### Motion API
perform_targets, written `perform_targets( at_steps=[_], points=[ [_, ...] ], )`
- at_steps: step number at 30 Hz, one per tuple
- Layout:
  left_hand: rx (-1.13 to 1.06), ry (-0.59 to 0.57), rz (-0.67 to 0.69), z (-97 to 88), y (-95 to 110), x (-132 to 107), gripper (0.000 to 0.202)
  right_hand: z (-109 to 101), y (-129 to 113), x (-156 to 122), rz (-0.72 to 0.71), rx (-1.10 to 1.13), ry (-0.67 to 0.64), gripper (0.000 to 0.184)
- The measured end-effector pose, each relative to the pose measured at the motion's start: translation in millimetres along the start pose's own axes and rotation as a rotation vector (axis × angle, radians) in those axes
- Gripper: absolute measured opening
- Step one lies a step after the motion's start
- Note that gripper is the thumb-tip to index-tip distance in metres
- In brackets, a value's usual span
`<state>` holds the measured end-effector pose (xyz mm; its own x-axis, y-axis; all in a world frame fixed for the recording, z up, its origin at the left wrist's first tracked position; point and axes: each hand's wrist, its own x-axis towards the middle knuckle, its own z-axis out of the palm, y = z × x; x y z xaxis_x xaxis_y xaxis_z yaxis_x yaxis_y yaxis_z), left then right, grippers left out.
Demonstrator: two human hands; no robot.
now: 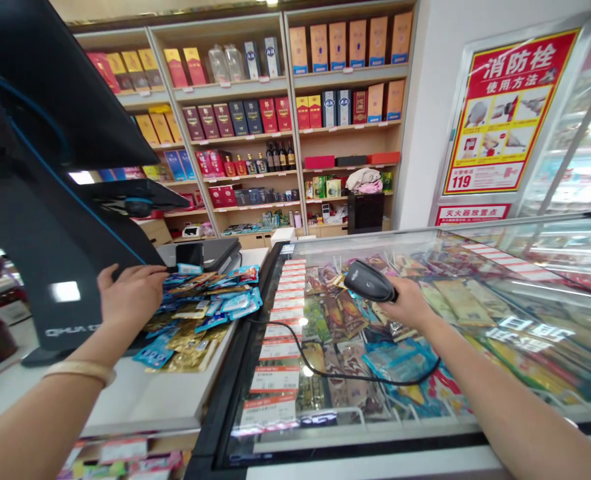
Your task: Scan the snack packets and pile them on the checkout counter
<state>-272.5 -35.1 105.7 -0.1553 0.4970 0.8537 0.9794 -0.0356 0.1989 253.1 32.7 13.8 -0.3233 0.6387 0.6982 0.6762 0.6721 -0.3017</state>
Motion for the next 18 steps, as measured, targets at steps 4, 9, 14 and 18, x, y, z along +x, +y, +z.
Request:
perform_targets(
  at_steps=[4,9,14,18],
  points=[
    [0.228,0.122,0.034,-1.6,32.4,-3.2,0.027,-4.5,2.7,2.1,0.05,-0.01,0.007,0.032],
    [0.071,0.155,0.055,28.0,96.0,5.5,0.038,-13.7,16.4,5.2,0.112,-0.111,0.085,0.024],
    [-0.179,-0.061,0.231,95.9,177.3,-11.3,0.039,-22.5,30.3,6.7,0.169,-0.141,0.128,0.028],
    [-0.357,-0.483,0.386,157.9,234.8,-42.6,0.04,-23.2,32.5,7.3,0.221,-0.162,0.109,0.028]
  ],
)
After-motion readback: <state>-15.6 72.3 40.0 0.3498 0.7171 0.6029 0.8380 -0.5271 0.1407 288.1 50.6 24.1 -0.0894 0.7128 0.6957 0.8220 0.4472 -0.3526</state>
